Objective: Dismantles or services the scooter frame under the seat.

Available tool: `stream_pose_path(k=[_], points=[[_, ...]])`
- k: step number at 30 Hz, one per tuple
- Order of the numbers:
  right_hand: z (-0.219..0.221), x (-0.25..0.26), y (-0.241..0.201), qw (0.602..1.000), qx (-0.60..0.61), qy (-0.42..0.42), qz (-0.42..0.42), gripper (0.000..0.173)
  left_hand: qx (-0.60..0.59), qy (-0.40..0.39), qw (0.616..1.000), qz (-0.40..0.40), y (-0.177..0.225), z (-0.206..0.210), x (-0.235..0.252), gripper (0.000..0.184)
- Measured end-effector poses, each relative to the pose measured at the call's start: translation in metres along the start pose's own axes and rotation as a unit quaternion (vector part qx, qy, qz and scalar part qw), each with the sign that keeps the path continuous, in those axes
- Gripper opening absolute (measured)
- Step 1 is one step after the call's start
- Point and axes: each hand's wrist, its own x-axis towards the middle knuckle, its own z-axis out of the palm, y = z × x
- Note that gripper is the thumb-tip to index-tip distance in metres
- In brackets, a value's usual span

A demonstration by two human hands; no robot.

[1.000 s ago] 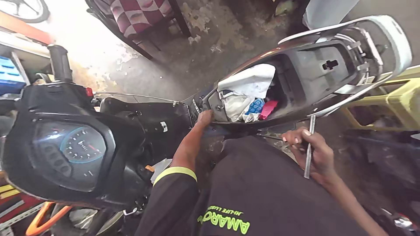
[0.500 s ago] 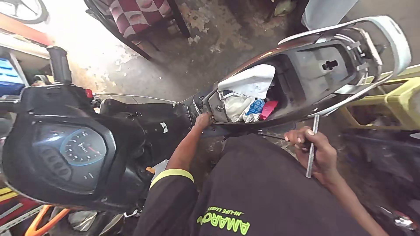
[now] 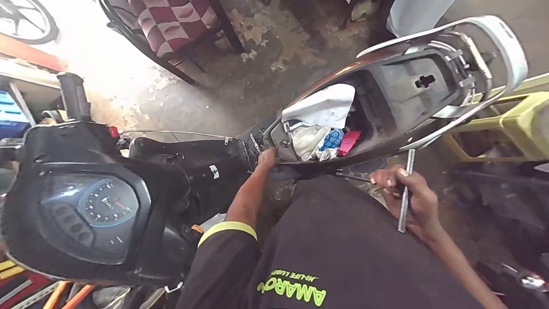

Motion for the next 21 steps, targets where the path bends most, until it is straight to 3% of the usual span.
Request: stream_pose_path(k=[12,18,21], points=[[-0.001,0.000,0.004,1.000,0.001,-0.003,0.013,0.031,-0.027,0.040,0.999,0.011,-0.003,0.014,-0.002,0.044],[0.006,0.005,0.006,0.998,-0.016,-0.032,0.049,0.031,0.028,-0.001,0.999,0.040,0.003,-0.004,0.003,0.041],[0.008,0.006,0.004,0.998,-0.015,-0.049,0.049,0.031,-0.127,0.026,0.991,0.036,0.014,-0.018,0.000,0.040]])
